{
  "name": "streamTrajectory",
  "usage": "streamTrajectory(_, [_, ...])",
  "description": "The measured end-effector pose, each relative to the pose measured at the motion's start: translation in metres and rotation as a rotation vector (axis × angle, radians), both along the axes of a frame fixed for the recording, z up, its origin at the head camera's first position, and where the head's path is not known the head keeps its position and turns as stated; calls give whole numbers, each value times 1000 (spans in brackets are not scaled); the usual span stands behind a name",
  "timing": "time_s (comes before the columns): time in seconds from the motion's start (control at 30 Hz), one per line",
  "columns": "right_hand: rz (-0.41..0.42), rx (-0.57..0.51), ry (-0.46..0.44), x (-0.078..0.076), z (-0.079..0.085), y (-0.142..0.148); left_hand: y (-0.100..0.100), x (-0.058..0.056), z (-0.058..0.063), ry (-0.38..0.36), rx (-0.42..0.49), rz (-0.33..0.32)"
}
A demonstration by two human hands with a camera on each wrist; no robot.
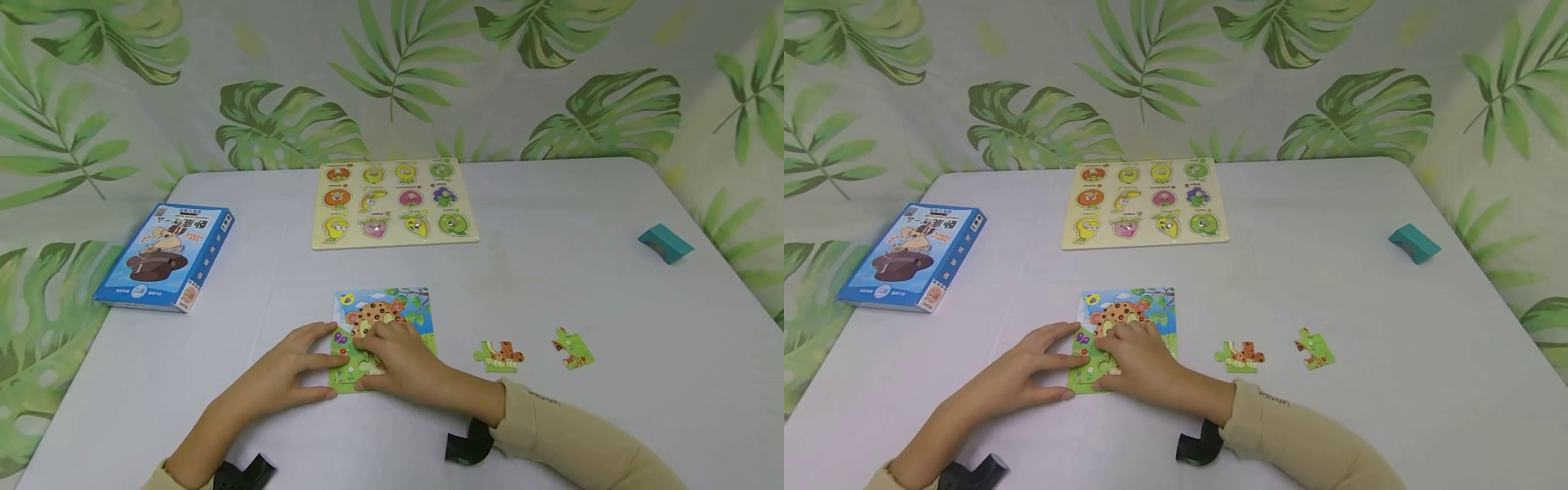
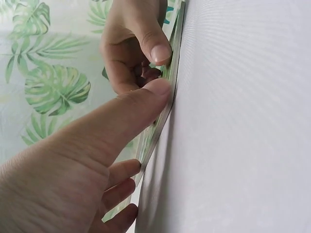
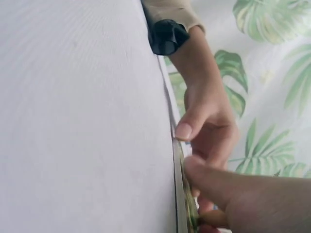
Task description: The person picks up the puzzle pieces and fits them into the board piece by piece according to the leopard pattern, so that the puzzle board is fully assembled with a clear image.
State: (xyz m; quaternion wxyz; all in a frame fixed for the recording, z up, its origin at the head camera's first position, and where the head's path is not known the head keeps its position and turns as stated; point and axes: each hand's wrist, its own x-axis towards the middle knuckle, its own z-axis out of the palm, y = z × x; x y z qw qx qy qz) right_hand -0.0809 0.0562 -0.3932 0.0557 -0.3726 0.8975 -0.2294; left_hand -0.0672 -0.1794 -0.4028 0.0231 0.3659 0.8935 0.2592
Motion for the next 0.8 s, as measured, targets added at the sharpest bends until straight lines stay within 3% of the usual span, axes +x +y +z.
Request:
streamTrajectory(0.23, [117,79,50,-5,0,12,0,0,1,-46,-10,16])
streamTrajectory(0.4, [173,75,-44,-8,0,22,1,1,2,-60,-13,22])
streamTrajectory(0.6, [131,-48,-304,-10,14,40,3,2,1,-72,-5,39])
streamTrajectory(0.7, [98,-102,-319,-9,23,52,3,2,1,-72,-2,46])
streamTrajectory(0.8, [63,-174,-271,-6,32,69,3,2,2,-74,-3,49])
